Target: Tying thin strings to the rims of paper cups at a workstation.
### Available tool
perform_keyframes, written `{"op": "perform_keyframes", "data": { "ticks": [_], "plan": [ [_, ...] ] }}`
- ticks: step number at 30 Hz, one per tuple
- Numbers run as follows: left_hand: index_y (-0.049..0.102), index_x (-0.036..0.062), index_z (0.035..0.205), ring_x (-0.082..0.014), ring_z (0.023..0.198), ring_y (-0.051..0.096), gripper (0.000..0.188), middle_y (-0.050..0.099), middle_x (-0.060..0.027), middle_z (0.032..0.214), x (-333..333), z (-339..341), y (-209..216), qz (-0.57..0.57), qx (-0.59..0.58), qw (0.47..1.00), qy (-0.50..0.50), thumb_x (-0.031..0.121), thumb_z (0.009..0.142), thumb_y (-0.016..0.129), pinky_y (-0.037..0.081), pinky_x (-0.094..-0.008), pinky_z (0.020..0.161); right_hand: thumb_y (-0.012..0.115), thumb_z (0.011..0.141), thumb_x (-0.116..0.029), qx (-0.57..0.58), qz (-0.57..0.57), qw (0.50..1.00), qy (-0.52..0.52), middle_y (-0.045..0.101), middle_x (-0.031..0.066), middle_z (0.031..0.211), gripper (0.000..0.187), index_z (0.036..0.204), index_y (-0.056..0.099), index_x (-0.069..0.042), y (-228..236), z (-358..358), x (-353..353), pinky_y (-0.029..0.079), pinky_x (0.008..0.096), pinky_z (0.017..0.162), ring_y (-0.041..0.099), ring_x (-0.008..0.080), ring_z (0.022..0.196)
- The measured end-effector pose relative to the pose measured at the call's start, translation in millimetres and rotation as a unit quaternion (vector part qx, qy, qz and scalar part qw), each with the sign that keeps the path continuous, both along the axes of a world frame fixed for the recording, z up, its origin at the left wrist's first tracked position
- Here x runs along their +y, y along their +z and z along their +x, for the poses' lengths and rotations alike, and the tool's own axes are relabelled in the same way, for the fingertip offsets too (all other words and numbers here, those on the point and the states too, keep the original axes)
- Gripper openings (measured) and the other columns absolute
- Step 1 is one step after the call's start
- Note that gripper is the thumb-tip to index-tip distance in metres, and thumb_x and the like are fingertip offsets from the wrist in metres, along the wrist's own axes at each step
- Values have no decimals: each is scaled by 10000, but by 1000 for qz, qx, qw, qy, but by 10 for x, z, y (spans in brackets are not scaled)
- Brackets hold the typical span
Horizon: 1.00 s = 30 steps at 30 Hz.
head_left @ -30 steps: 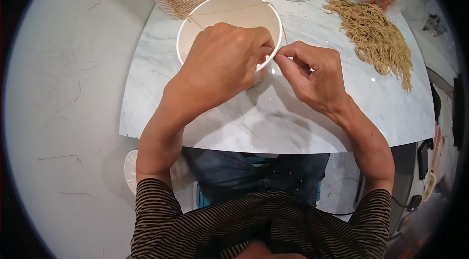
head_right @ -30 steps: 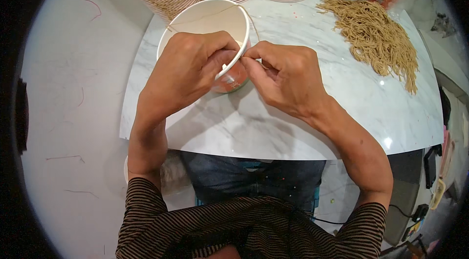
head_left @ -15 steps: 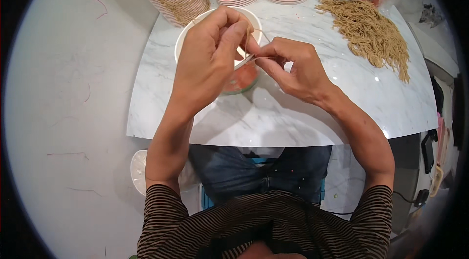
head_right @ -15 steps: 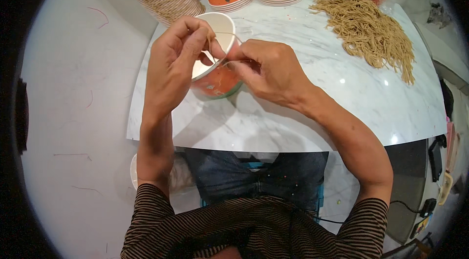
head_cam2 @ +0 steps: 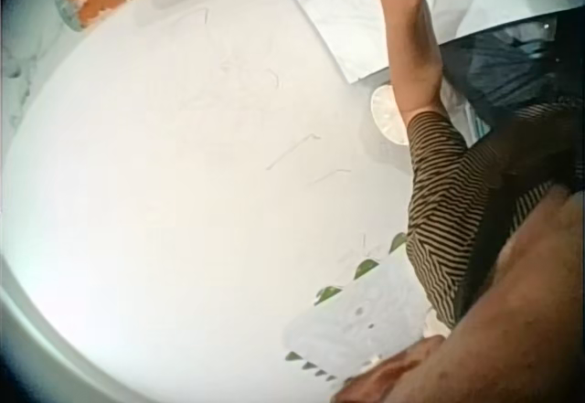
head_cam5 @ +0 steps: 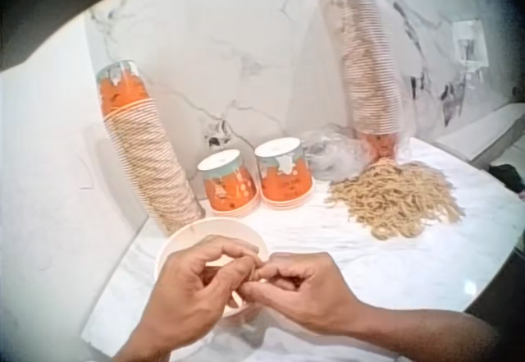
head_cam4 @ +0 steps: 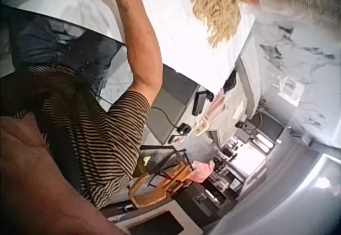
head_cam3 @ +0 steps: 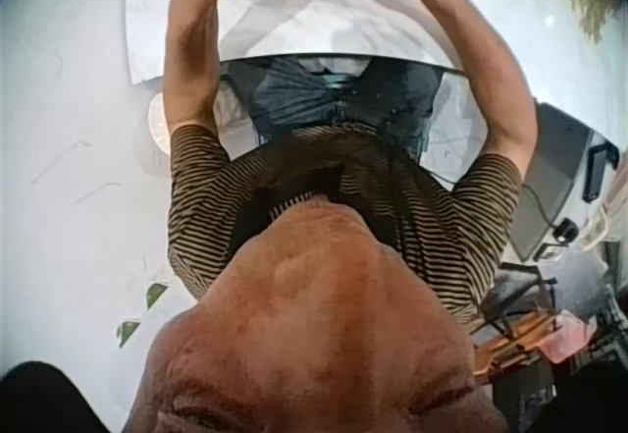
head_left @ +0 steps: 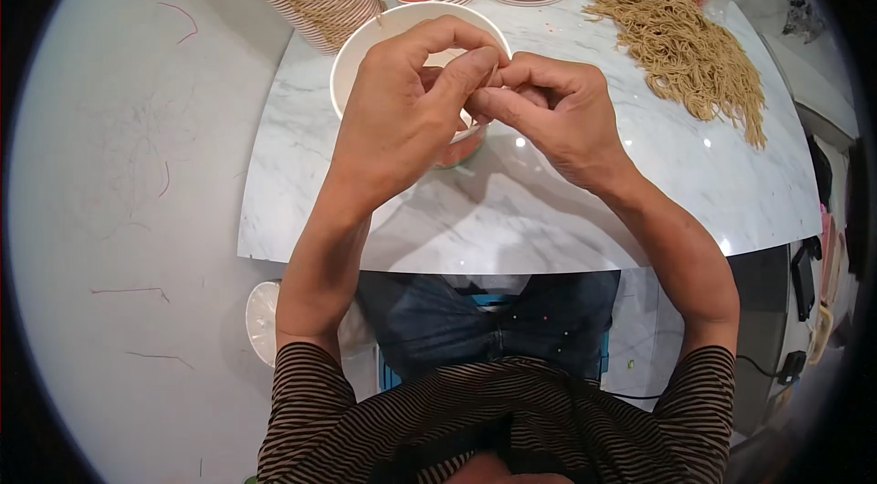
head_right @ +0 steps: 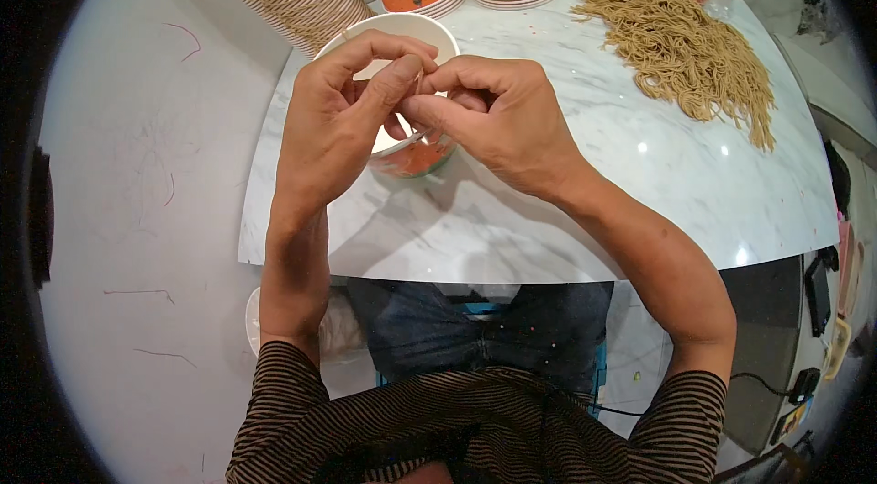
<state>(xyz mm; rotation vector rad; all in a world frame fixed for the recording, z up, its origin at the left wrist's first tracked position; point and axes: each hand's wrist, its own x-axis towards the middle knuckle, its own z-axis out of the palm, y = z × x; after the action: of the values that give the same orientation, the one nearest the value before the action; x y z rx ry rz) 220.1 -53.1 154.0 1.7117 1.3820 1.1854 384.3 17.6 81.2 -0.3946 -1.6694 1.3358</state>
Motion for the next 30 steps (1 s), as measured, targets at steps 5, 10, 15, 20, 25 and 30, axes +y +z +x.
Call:
{"op": "perform_keyframes", "data": {
  "ticks": [5,10,15,20,25,30],
  "plan": [
    [599,-61,1255,-125,862,704,283,719,-99,975,-10,-45,-50,17,-42,998,-33,31,994,658,584,-257,765,745,938,-87,-2,-29,1000,8,734,5,823,163,1044,777,33,66,26,-5,493,206,643,614,33,725],
    [584,-75,1273,-140,880,719,352,746,-117,963,-60,-115,-3,-15,9,999,-41,-3,947,694,588,-273,834,734,963,-157,6,-70,997,11,734,1,856,167,1031,774,-10,52,88,94,449,210,594,599,36,721],
    [650,-69,1192,-127,891,725,291,770,-101,921,-122,-120,26,-13,31,999,-6,27,928,727,580,-258,827,739,958,-174,25,-68,997,32,721,-8,851,170,1020,760,-18,6,69,126,447,212,604,597,36,733],
    [743,-25,1021,-100,837,695,143,768,-54,899,-180,-123,27,33,112,993,18,65,909,745,546,-258,825,721,978,-172,34,-56,996,54,713,-2,841,155,1008,734,-20,-13,74,123,453,214,618,605,47,722],
    [750,-23,961,-95,801,675,124,755,-41,847,-184,-144,-31,18,113,993,13,91,914,731,525,-256,788,719,993,-190,46,-54,995,69,695,-5,812,165,1026,719,-29,-27,97,195,460,218,613,609,56,703],
    [739,-32,936,-92,756,673,139,739,-44,788,-146,-125,-50,-2,83,996,37,103,926,710,517,-249,739,716,985,-143,-16,40,999,-2,675,-15,893,139,1030,691,-14,86,223,286,481,219,621,579,37,749]
  ]
}}
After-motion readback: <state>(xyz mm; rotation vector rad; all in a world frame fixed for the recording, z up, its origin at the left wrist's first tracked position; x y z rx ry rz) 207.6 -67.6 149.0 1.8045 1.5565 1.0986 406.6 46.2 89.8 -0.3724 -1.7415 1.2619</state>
